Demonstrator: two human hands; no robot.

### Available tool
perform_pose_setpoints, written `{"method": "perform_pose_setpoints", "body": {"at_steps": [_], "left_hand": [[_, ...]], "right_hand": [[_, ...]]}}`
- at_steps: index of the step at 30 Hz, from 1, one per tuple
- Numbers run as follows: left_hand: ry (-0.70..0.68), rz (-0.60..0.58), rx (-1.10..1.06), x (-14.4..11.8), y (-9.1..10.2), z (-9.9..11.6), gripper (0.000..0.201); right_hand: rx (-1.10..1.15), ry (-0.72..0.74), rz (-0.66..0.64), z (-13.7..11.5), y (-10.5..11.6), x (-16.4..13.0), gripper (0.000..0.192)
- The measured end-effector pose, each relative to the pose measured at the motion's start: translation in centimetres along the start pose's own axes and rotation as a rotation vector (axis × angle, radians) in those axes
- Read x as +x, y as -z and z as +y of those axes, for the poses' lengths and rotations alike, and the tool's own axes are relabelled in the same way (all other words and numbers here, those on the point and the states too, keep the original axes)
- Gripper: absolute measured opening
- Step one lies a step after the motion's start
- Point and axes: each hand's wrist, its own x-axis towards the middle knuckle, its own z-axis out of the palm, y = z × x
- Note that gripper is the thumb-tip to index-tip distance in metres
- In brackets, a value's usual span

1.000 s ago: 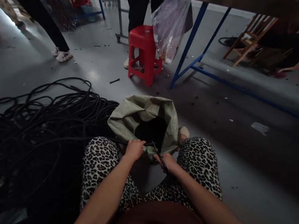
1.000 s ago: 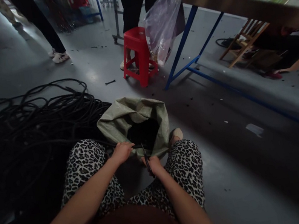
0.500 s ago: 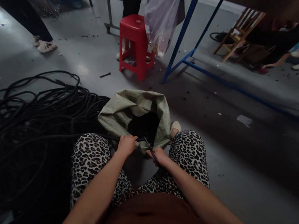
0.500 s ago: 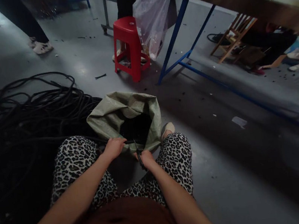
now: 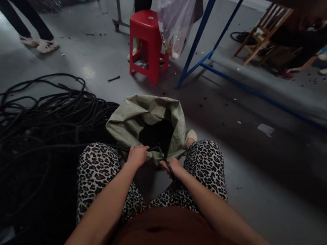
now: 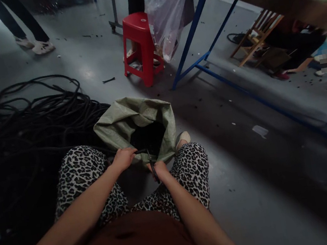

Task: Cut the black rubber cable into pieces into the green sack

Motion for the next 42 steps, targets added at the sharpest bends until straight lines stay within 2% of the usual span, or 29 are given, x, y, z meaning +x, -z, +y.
{"method": "perform_pose_setpoints", "body": {"at_steps": [5,9,14,20,31,37,42], "left_hand": [[0.031,0.037,-0.015,0.0,0.6,-0.1,0.032],[0.041,0.074,-0.028,-0.3,1.2,-0.3,0.033],[0.032,0.056,-0.054,-0.6,1.5,-0.3,0.033],[0.005,0.037,-0.069,-0.7,1.4,0.1,0.033],[-0.047,0.010,-0.086,-0.8,1.7,0.3,0.033],[-0.055,0.018,-0.093,-0.7,1.5,0.3,0.033],[-0.038,0.060,-0.059,-0.6,1.4,-0.2,0.033]], "right_hand": [[0.109,0.034,-0.014,0.3,0.2,-0.2,0.039],[0.158,0.107,-0.113,0.6,0.2,-0.5,0.044],[0.150,0.125,-0.188,0.1,0.1,-1.1,0.044],[0.154,0.095,-0.198,-0.7,0.2,-1.6,0.042],[0.200,0.105,-0.208,-0.1,-0.1,-1.1,0.047],[0.163,0.140,-0.126,-0.3,-0.1,-1.0,0.050],[0.169,0.079,-0.028,-0.6,0.3,-0.8,0.048]]}}
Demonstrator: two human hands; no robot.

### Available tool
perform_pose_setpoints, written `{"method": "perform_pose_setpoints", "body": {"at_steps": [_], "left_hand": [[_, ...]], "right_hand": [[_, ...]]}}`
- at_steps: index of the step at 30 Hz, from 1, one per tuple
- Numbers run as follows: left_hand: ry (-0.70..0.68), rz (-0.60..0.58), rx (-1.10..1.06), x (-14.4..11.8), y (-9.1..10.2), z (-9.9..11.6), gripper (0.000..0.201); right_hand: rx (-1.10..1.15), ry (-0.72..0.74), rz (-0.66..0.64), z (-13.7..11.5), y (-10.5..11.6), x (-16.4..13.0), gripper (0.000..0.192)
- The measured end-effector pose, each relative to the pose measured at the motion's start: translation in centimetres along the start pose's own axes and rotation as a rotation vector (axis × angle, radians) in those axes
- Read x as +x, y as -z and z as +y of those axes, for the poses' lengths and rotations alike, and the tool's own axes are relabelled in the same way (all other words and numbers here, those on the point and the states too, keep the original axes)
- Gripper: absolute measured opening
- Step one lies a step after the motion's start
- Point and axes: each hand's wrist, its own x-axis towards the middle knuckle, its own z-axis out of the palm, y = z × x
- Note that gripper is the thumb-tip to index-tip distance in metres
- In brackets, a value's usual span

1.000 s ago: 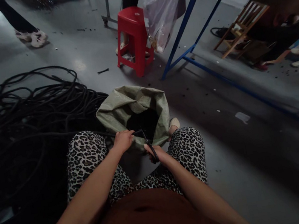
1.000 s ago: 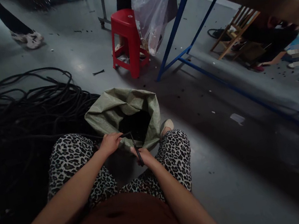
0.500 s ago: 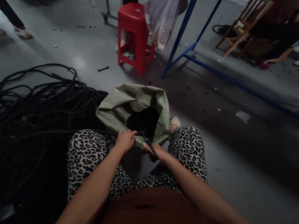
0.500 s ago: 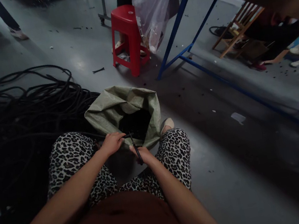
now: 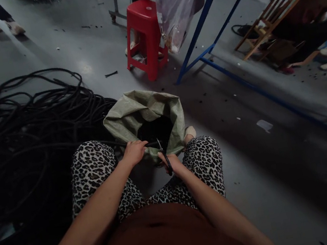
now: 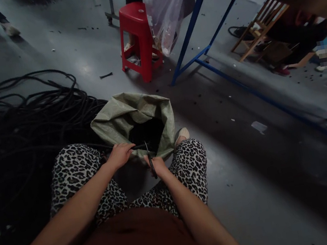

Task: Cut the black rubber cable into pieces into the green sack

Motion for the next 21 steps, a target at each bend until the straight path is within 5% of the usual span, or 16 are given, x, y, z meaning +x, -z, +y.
{"method": "perform_pose_setpoints", "body": {"at_steps": [21], "left_hand": [[0.015,-0.083,0.117,0.4,-0.9,-0.3,0.031]], "right_hand": [[-0.232,-0.055,0.027,1.9,-0.3,1.9,0.037]]}}
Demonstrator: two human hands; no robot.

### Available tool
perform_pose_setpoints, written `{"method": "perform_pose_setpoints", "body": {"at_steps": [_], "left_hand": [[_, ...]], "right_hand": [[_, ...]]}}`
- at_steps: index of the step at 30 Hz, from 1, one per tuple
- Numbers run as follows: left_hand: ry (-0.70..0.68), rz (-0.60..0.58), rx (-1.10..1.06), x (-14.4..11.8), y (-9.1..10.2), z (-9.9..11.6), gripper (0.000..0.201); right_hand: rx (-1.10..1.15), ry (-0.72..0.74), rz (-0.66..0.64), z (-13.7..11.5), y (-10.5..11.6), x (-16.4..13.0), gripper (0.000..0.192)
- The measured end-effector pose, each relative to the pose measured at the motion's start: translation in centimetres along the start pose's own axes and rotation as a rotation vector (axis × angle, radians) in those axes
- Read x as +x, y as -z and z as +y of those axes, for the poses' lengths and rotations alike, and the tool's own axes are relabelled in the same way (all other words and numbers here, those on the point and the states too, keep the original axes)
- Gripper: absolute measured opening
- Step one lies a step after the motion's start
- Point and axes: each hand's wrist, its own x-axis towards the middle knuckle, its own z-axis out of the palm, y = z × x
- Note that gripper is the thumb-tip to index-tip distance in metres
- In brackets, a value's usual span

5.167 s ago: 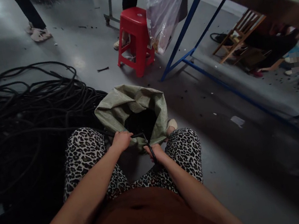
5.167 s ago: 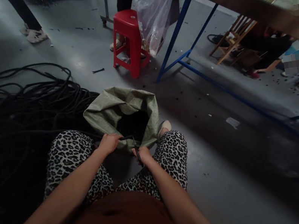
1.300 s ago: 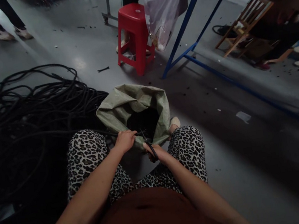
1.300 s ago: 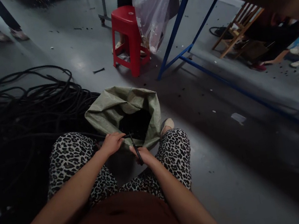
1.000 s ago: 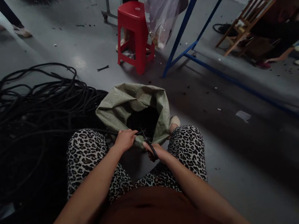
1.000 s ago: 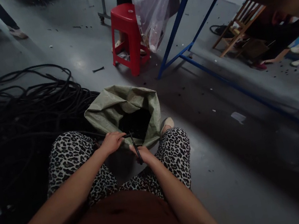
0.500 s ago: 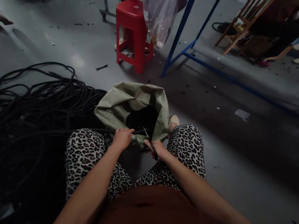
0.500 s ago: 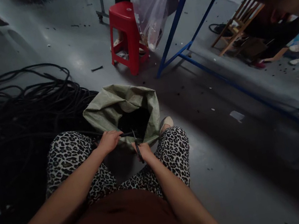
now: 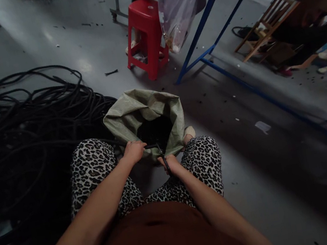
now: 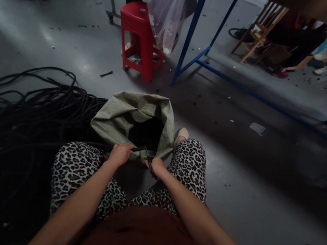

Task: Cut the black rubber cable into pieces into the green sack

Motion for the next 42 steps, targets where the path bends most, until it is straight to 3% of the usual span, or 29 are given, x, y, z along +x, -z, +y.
{"method": "perform_pose_setpoints", "body": {"at_steps": [7,12,25,36,42], "left_hand": [[0.051,0.013,-0.041,0.0,0.2,-0.3,0.033],[0.076,0.051,-0.073,-0.1,0.6,-0.7,0.034],[0.031,0.059,-0.127,-0.5,0.8,-0.7,0.035],[-0.009,-0.018,-0.185,-0.6,1.1,-0.4,0.036],[-0.022,0.008,-0.161,-0.5,0.8,-0.5,0.035]], "right_hand": [[0.117,0.002,0.025,-0.6,0.5,-0.9,0.038],[0.285,0.008,-0.085,-1.0,0.6,-2.3,0.046],[0.265,0.045,-0.207,-1.3,0.4,-2.7,0.053],[0.318,0.048,-0.216,-1.3,0.3,-2.4,0.050],[0.253,0.104,-0.138,-1.9,0.4,-2.8,0.048]]}}
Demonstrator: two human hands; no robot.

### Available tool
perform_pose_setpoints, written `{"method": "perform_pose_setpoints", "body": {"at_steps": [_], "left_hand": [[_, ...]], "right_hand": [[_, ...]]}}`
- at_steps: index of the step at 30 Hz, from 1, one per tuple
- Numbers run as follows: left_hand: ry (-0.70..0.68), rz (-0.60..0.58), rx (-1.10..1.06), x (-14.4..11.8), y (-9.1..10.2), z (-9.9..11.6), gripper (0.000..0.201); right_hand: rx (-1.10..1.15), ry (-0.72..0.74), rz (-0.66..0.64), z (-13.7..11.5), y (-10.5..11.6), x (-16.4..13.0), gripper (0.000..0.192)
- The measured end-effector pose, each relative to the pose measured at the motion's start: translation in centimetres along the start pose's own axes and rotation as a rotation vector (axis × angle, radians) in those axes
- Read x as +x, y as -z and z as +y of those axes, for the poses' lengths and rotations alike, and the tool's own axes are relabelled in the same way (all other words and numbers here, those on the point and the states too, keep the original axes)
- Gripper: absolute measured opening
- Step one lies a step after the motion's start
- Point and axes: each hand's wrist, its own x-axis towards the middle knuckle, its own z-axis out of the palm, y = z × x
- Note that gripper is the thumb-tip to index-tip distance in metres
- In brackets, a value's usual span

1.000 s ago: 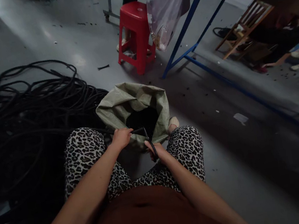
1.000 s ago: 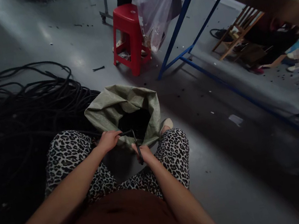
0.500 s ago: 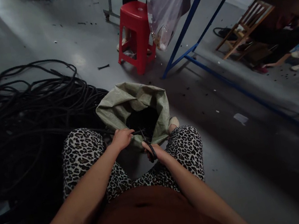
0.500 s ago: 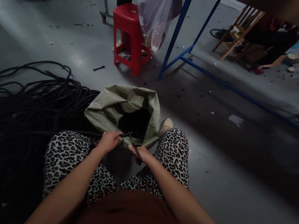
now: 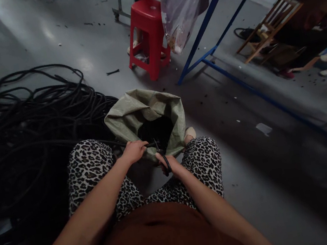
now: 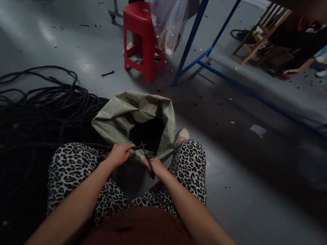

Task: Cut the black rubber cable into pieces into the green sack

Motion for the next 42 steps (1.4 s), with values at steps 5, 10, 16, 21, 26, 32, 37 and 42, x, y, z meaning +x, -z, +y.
{"method": "perform_pose_setpoints", "body": {"at_steps": [5,10,16,21,26,32,37,42], "left_hand": [[0.017,0.061,0.017,0.0,0.1,-0.1,0.033],[0.035,0.044,0.036,0.1,0.1,0.0,0.032],[0.055,-0.007,0.054,0.3,-0.2,0.1,0.031],[0.053,-0.030,0.085,0.3,-0.3,0.3,0.031],[0.049,-0.025,0.115,0.4,-0.4,0.2,0.033],[0.086,-0.014,0.096,0.5,-0.4,0.1,0.033],[0.117,0.058,0.081,0.5,0.1,-0.3,0.034],[0.102,0.110,0.060,0.4,0.1,-0.8,0.033]], "right_hand": [[0.007,-0.007,0.102,-0.2,0.2,0.3,0.047],[-0.029,-0.053,0.121,-0.2,0.3,0.5,0.044],[-0.088,-0.102,0.118,0.1,0.1,1.0,0.043],[-0.163,-0.113,0.130,0.3,0.1,1.1,0.040],[-0.204,-0.095,0.114,0.6,0.2,1.0,0.038],[-0.199,-0.102,0.146,1.1,0.5,1.7,0.038],[-0.065,-0.051,0.147,0.6,0.6,0.8,0.042],[0.008,-0.063,0.025,0.1,0.3,-0.3,0.046]]}}
